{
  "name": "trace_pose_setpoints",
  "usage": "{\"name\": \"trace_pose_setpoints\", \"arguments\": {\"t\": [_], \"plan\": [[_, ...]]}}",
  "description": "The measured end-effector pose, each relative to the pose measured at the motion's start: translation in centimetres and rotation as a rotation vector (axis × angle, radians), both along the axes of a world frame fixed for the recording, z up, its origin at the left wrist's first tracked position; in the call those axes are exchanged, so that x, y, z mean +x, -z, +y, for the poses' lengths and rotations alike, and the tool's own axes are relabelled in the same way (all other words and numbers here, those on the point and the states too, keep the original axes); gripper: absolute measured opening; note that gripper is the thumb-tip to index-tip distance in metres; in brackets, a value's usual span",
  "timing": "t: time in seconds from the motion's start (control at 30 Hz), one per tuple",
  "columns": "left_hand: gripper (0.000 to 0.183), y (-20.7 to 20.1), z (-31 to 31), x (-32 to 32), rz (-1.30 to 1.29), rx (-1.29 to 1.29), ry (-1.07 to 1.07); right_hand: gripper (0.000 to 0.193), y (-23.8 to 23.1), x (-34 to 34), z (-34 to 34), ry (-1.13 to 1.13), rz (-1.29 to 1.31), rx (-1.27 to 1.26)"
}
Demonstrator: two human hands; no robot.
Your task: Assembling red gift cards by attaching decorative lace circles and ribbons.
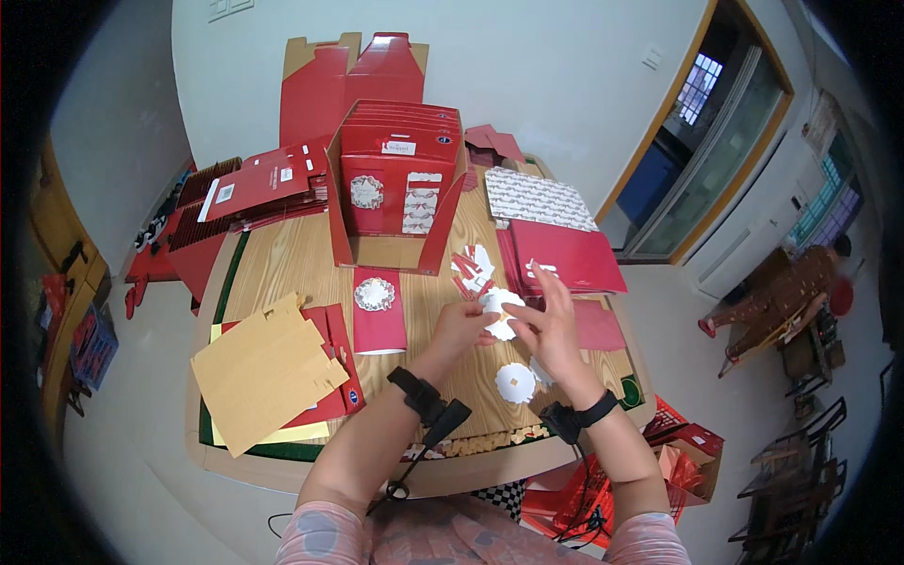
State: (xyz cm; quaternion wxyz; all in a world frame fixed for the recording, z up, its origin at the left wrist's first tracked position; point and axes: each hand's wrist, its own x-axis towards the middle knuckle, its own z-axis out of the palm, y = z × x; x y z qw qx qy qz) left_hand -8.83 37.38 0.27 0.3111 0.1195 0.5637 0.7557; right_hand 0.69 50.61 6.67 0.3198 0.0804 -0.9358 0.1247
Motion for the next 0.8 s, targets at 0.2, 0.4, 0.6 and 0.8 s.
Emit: {"name": "trace_pose_setpoints", "arguments": {"t": [0.2, 0.4, 0.6, 0.8], "plan": [[0.022, -0.3, 0.6, 0.2, -0.025, 0.042, -0.012, 0.015, 0.9, 0.0, 0.3, 0.046, 0.006, -0.033], [0.022, 0.6, 1.9, -1.2, -0.023, -0.026, -0.045, 0.014, 0.9, -0.4, 2.1, 0.108, 0.068, -0.534], [0.018, 0.9, 5.0, -2.6, 0.157, -0.299, -0.160, 0.024, 0.6, 0.7, 1.9, 0.097, 0.009, -0.625], [0.014, 1.4, 5.2, -3.6, 0.249, -0.351, -0.200, 0.022, 0.4, 3.4, 2.8, 0.133, -0.016, -0.528]]}}
